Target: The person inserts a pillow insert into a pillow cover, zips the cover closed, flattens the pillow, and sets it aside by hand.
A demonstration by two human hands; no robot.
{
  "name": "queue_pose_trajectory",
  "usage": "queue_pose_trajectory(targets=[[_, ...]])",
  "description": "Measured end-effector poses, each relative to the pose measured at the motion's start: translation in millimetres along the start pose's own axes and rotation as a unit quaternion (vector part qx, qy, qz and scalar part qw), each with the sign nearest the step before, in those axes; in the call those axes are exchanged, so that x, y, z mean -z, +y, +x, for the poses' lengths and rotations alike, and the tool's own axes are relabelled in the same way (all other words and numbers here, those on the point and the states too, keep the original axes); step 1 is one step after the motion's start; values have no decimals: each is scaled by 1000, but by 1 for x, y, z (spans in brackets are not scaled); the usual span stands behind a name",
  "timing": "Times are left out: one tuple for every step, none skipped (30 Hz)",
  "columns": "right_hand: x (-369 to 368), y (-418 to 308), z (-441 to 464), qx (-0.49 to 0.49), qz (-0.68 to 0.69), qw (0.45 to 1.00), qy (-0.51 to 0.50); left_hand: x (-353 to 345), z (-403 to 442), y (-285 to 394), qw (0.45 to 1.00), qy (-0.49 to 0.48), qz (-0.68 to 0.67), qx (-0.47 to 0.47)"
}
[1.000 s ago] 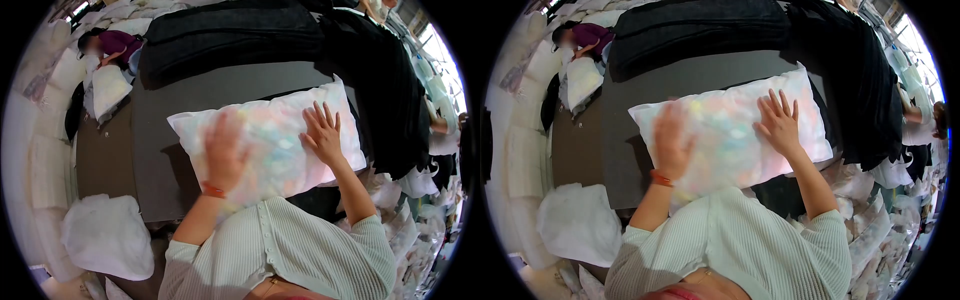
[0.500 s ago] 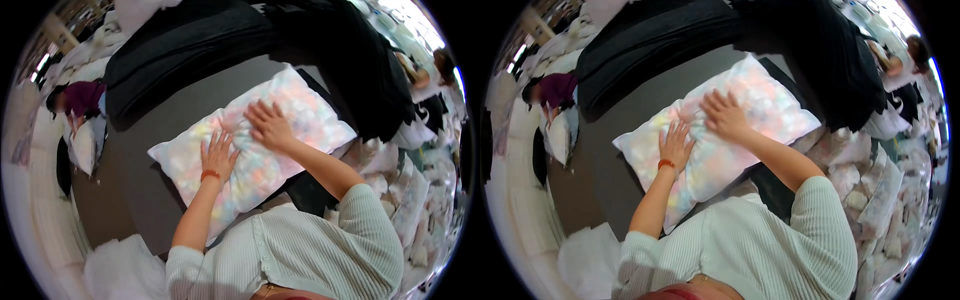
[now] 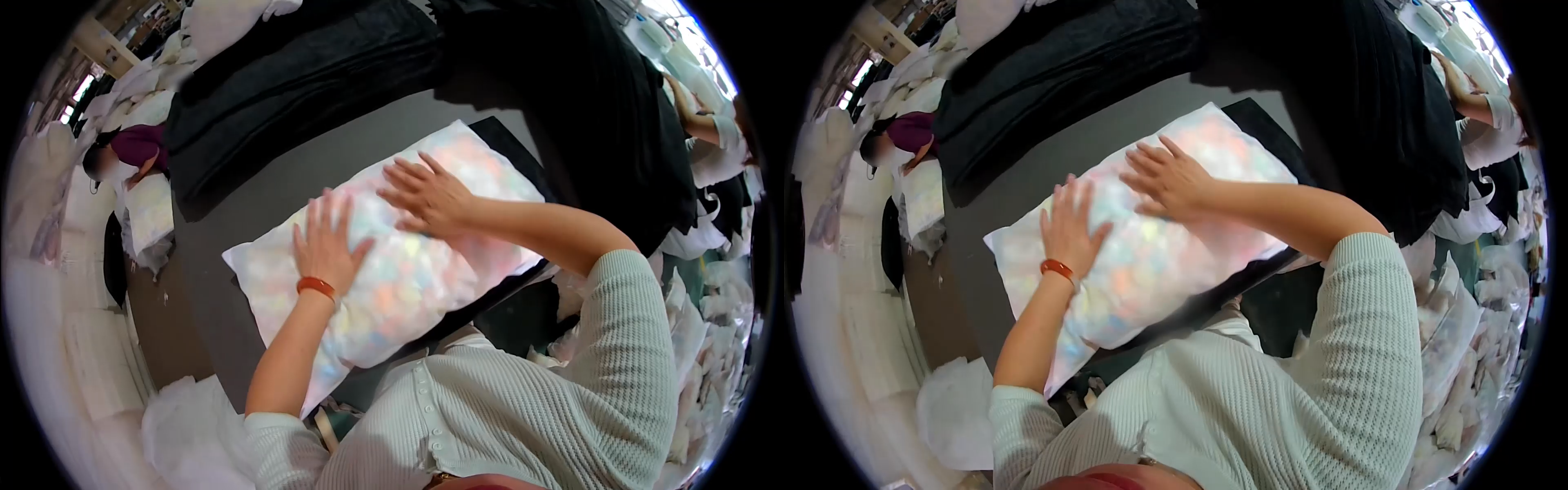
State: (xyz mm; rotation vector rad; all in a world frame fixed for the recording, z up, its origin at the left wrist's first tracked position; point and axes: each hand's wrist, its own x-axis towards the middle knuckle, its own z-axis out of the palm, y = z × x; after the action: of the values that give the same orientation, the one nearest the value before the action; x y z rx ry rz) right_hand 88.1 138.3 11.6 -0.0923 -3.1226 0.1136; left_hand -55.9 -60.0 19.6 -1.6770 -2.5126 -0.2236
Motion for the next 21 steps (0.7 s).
queue_pose_trajectory(targets=[[-19,-4,-17,18,-29,999,25,-15,-9,8,998,-52,4,-46],[-33,-11,-33,41,-60,996,48,-36,-28,17,993,-105,5,-53],[-35,-26,-52,56,-13,998,1,-46,-59,21,989,-142,-5,-44],[-38,-38,-64,73,36,996,-45,-53,-78,22,983,-179,-13,-33],[-47,-37,-61,85,49,994,-51,-57,-73,20,981,-191,-13,-20],[-58,-39,-57,100,35,993,-43,-61,-70,21,966,-259,3,-1],[-66,-43,-56,119,22,992,-37,-63,-69,24,945,-326,16,21],[-73,-37,-41,135,33,989,-43,-70,-56,17,941,-336,13,38],[-77,-26,-13,112,47,993,-8,-80,-32,0,953,-299,58,13],[-80,-22,7,86,62,994,27,-87,-18,-14,960,-260,105,-15],[-84,-22,19,94,66,993,31,-92,-12,-22,959,-263,110,-7],[-86,-24,26,84,60,994,46,-97,-10,-27,960,-246,134,-14],[-88,-26,27,76,52,994,59,-99,-13,-27,961,-227,154,-17],[-90,-27,22,88,50,993,63,-99,-18,-23,962,-224,157,-6],[-87,-28,18,86,74,990,83,-92,-19,-18,964,-219,149,3],[-84,-27,16,83,98,986,106,-85,-18,-14,967,-212,143,9],[-82,-27,9,88,98,984,116,-76,-22,-6,972,-209,101,26],[-76,-27,-1,87,126,981,117,-66,-27,0,972,-205,109,28],[-68,-25,-10,84,152,978,116,-57,-31,5,978,-185,89,32],[-62,-21,-21,84,150,978,122,-51,-36,10,984,-164,68,33],[-53,-17,-31,99,153,975,128,-46,-47,10,994,-104,31,28]])
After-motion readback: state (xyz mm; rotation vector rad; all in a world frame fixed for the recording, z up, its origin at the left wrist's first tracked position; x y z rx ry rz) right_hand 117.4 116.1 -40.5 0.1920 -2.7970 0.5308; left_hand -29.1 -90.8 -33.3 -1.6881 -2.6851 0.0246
